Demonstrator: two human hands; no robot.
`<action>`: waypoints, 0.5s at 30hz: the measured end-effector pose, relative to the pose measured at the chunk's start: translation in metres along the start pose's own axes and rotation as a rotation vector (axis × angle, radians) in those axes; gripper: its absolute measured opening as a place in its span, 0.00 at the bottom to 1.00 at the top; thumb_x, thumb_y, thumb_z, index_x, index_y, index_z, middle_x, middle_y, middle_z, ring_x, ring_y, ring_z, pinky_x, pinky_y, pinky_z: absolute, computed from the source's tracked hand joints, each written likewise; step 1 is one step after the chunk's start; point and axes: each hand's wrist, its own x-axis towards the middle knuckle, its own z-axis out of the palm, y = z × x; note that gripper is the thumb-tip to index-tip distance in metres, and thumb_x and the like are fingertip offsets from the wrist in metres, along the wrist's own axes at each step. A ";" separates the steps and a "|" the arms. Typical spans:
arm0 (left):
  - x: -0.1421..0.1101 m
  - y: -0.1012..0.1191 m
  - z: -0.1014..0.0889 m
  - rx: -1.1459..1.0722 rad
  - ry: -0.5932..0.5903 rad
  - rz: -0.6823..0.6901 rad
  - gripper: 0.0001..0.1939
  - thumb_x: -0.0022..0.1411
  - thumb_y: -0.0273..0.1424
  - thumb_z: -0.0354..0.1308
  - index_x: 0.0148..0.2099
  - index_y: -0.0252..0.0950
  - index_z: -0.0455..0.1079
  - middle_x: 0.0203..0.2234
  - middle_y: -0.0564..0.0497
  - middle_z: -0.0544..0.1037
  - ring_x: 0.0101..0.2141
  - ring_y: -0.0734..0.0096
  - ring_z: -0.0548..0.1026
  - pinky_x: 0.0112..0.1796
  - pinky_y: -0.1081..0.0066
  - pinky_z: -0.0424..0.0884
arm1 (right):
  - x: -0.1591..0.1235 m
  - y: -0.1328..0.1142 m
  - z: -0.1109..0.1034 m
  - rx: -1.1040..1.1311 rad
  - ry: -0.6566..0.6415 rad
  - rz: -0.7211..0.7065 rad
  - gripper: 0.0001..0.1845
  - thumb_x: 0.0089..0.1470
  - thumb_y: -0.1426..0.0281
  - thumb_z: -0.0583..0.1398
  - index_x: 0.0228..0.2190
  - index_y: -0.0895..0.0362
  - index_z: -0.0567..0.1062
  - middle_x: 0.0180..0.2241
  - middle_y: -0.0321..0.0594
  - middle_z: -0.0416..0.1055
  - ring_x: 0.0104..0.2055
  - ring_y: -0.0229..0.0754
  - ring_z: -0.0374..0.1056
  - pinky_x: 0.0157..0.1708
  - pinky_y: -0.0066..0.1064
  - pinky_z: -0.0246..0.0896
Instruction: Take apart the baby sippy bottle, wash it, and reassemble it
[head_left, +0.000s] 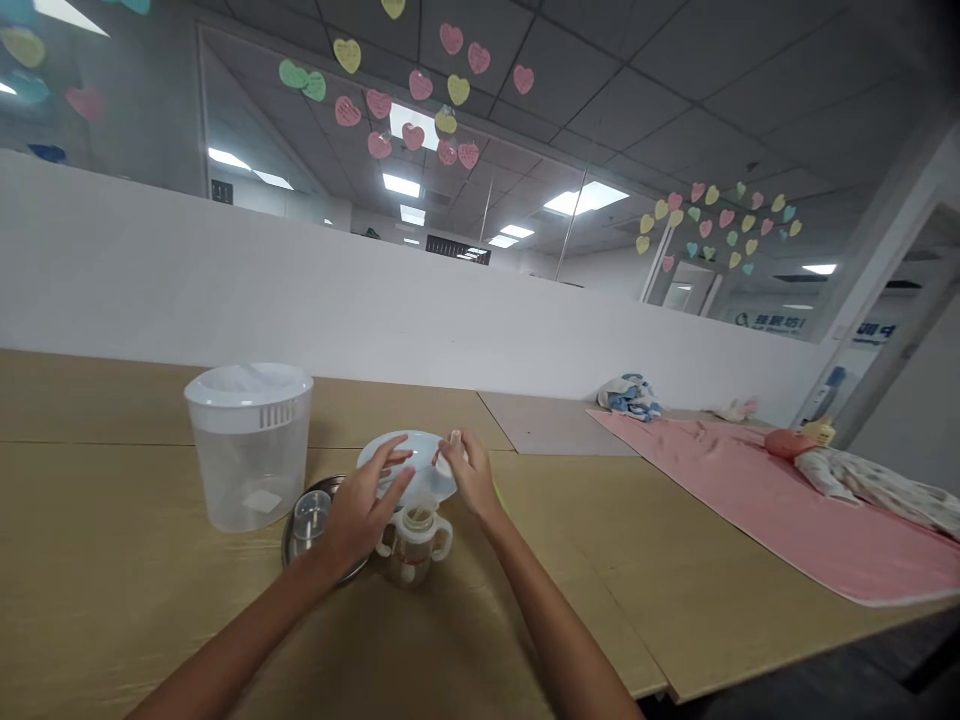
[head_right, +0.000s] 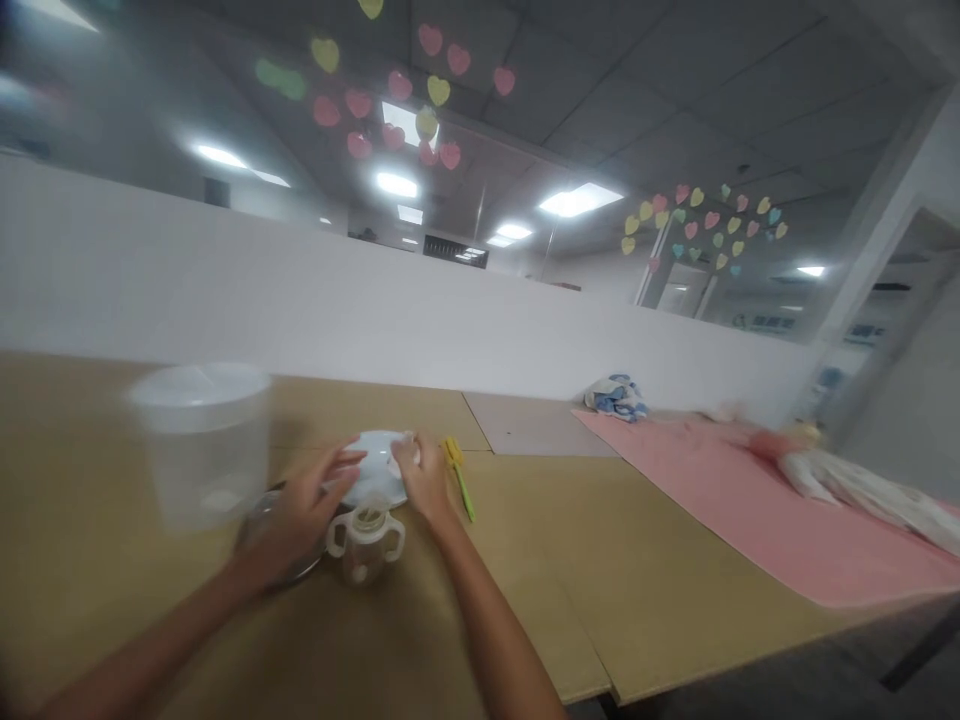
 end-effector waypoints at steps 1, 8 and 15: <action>-0.010 -0.011 0.005 0.013 -0.014 0.029 0.23 0.64 0.42 0.44 0.58 0.39 0.55 0.46 0.46 0.74 0.46 0.63 0.72 0.45 0.64 0.68 | -0.006 0.004 0.004 0.095 -0.042 0.040 0.16 0.54 0.59 0.53 0.22 0.56 0.66 0.23 0.35 0.66 0.26 0.37 0.61 0.28 0.27 0.56; -0.037 -0.041 0.032 0.232 -0.108 0.299 0.38 0.56 0.44 0.54 0.63 0.37 0.46 0.43 0.44 0.74 0.42 0.60 0.73 0.55 0.49 0.54 | -0.039 0.017 0.024 0.260 -0.051 0.047 0.13 0.55 0.60 0.54 0.29 0.57 0.70 0.26 0.35 0.67 0.29 0.37 0.62 0.30 0.27 0.58; -0.038 -0.030 0.031 0.184 -0.100 0.184 0.38 0.53 0.42 0.58 0.62 0.36 0.48 0.46 0.43 0.73 0.44 0.59 0.72 0.52 0.53 0.61 | -0.043 0.002 0.018 0.107 -0.106 -0.129 0.12 0.56 0.63 0.54 0.31 0.58 0.71 0.31 0.39 0.70 0.35 0.38 0.64 0.37 0.29 0.59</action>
